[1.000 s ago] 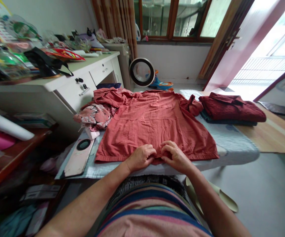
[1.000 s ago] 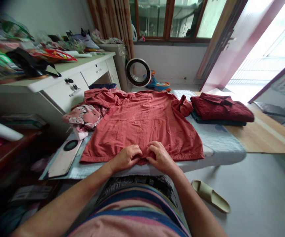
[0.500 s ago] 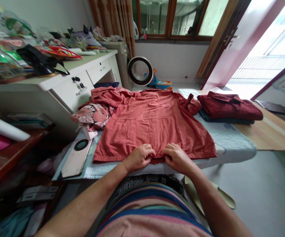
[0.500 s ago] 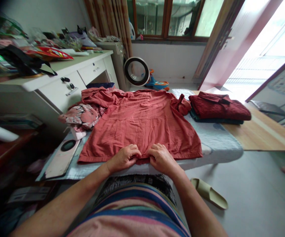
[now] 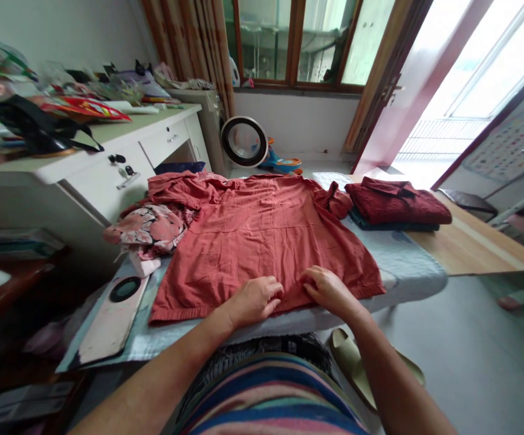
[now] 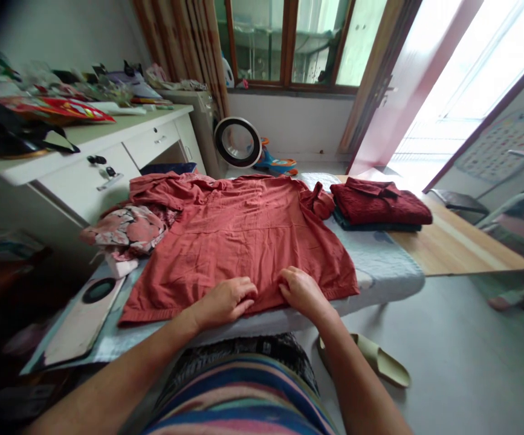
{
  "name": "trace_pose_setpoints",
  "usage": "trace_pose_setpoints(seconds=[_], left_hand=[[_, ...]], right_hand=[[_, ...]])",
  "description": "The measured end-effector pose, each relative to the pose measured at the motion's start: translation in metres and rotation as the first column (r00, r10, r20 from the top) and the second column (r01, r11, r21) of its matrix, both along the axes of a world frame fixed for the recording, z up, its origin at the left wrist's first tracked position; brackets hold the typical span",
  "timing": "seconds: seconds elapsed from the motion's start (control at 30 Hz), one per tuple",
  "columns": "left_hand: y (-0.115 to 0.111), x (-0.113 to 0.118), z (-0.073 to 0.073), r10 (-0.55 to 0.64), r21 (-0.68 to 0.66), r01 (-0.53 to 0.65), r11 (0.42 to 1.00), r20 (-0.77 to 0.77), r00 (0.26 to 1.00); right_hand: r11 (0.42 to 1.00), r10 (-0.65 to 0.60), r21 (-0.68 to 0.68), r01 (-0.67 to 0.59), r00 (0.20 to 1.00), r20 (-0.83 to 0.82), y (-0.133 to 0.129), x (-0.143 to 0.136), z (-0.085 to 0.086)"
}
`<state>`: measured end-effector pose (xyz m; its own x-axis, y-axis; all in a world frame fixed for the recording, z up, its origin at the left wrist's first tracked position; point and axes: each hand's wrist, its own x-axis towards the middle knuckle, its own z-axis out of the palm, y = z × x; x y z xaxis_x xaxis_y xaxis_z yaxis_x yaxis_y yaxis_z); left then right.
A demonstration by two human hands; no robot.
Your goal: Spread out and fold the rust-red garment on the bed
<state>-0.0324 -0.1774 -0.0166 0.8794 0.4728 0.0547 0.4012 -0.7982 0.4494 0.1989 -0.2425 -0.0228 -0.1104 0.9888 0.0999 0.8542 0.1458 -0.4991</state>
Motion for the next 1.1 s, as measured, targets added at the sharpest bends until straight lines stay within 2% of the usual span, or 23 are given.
trace_pose_setpoints(seconds=[0.1, 0.2, 0.37, 0.47, 0.57, 0.67, 0.77, 0.87, 0.97, 1.1], left_hand=[[0.001, 0.001, -0.002, 0.005, -0.036, -0.007, 0.999, -0.061, 0.998], [0.005, 0.004, 0.003, -0.021, -0.068, 0.015, 0.998, -0.092, 0.996], [0.027, 0.020, 0.011, -0.032, 0.081, 0.036, 0.996, -0.054, 0.998], [0.047, 0.040, 0.009, -0.026, 0.168, 0.024, 0.986, 0.010, 1.000], [0.065, 0.066, 0.003, 0.024, 0.230, -0.026, 0.973, 0.014, 1.000], [0.075, 0.089, -0.009, 0.100, 0.254, -0.083, 0.964, -0.054, 0.994], [0.078, 0.102, -0.025, 0.135, 0.230, -0.108, 0.967, -0.107, 0.985], [0.077, 0.104, -0.036, 0.154, 0.200, -0.125, 0.972, -0.134, 0.979], [0.076, 0.101, -0.039, 0.143, 0.191, -0.116, 0.975, -0.134, 0.981], [0.075, 0.100, -0.037, 0.130, 0.183, -0.103, 0.978, -0.144, 0.981]], right_hand=[[0.996, -0.044, -0.070, 0.052, 0.994, 0.105, 0.000, 0.021, 0.001], [0.994, -0.079, -0.057, 0.092, 0.976, 0.202, 0.001, 0.041, 0.013], [0.987, -0.158, 0.052, 0.150, 0.907, 0.390, 0.021, 0.079, 0.037], [0.948, -0.306, 0.073, 0.309, 0.832, 0.462, 0.045, 0.106, 0.044], [0.862, -0.464, 0.050, 0.504, 0.747, 0.476, 0.071, 0.127, 0.043], [0.791, -0.538, -0.006, 0.612, 0.700, 0.469, 0.091, 0.135, 0.037], [0.772, -0.547, -0.027, 0.636, 0.684, 0.483, 0.101, 0.136, 0.030], [0.750, -0.571, -0.035, 0.660, 0.673, 0.470, 0.102, 0.141, 0.029], [0.721, -0.620, 0.010, 0.693, 0.638, 0.457, 0.096, 0.149, 0.030], [0.730, -0.591, 0.010, 0.683, 0.625, 0.509, 0.087, 0.155, 0.028]])
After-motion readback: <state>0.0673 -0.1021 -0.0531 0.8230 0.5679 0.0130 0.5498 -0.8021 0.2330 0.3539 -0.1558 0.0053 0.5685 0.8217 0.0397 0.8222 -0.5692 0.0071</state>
